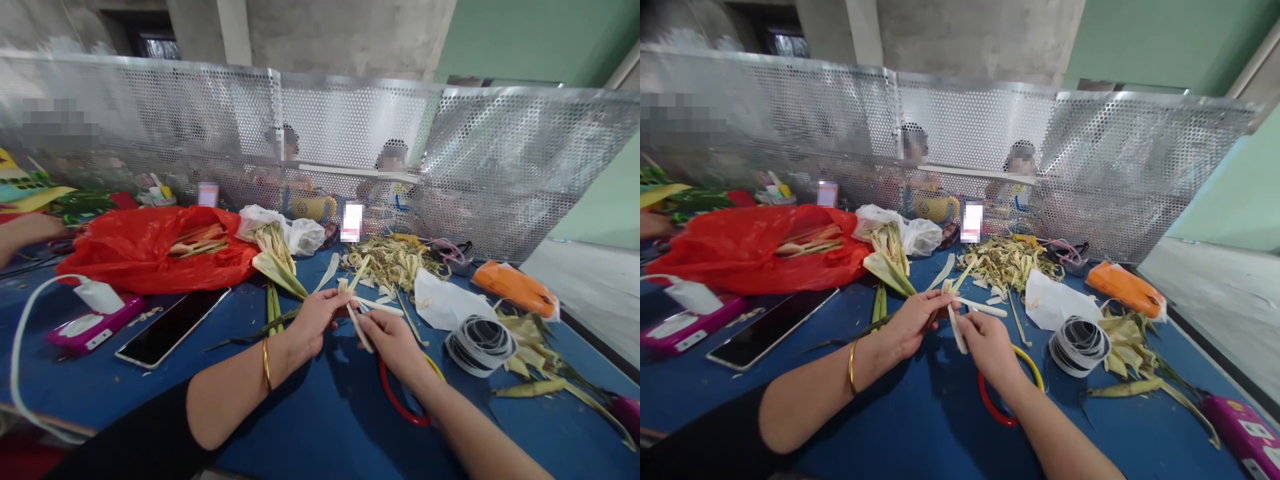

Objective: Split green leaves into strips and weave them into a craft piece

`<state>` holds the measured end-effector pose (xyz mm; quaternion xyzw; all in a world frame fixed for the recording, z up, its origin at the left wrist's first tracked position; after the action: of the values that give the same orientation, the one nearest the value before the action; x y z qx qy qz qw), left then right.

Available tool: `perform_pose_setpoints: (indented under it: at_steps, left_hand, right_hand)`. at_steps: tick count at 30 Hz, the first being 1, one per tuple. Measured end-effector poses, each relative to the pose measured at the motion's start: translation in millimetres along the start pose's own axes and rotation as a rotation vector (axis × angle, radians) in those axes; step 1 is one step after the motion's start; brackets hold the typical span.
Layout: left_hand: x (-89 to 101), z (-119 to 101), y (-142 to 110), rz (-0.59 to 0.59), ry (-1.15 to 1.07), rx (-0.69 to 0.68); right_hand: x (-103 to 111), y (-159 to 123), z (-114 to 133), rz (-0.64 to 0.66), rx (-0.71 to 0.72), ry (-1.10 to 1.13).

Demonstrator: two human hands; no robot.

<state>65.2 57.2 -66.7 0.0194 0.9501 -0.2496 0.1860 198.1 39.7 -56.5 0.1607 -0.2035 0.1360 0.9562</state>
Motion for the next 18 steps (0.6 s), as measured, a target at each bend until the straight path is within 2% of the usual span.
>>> perform_pose_setpoints:
  at_steps: [2,4,6,8,10,13,18]
  left_hand:
    - [-1.8,-1,-2,0.028,0.025,-0.009]
    - [-4.7,0,-3,0.075,0.059,0.002]
    - [-6.7,4,-3,0.107,0.085,0.031]
    - [-7.6,6,-3,0.118,0.11,0.038]
    - [-6.9,7,-2,0.095,0.145,0.005]
    - [-6.0,6,-3,0.064,0.187,-0.053]
    - [-8.4,8,-3,0.133,0.168,-0.036]
  right_hand:
    - [-1,1,-11,-0.12,-0.152,0.362]
    - [6,3,-14,-0.285,-0.175,0.555]
    - [16,3,-13,-0.429,-0.129,0.557]
    - [25,2,-5,-0.506,-0.032,0.439]
    - [29,1,6,-0.494,0.101,0.295]
    - [27,0,20,-0.383,0.223,0.19]
    - [25,2,18,-0.225,0.162,0.067]
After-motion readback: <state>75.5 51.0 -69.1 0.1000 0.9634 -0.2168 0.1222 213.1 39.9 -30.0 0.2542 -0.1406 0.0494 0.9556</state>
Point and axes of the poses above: each hand's wrist, its own y-axis towards the middle knuckle, its own x-axis out of the back of the hand, z = x × y, the point moved 5 cm from there along y, towards the middle knuckle, and after that the axes turned 12 degrees about x, right-handed, at the moved point
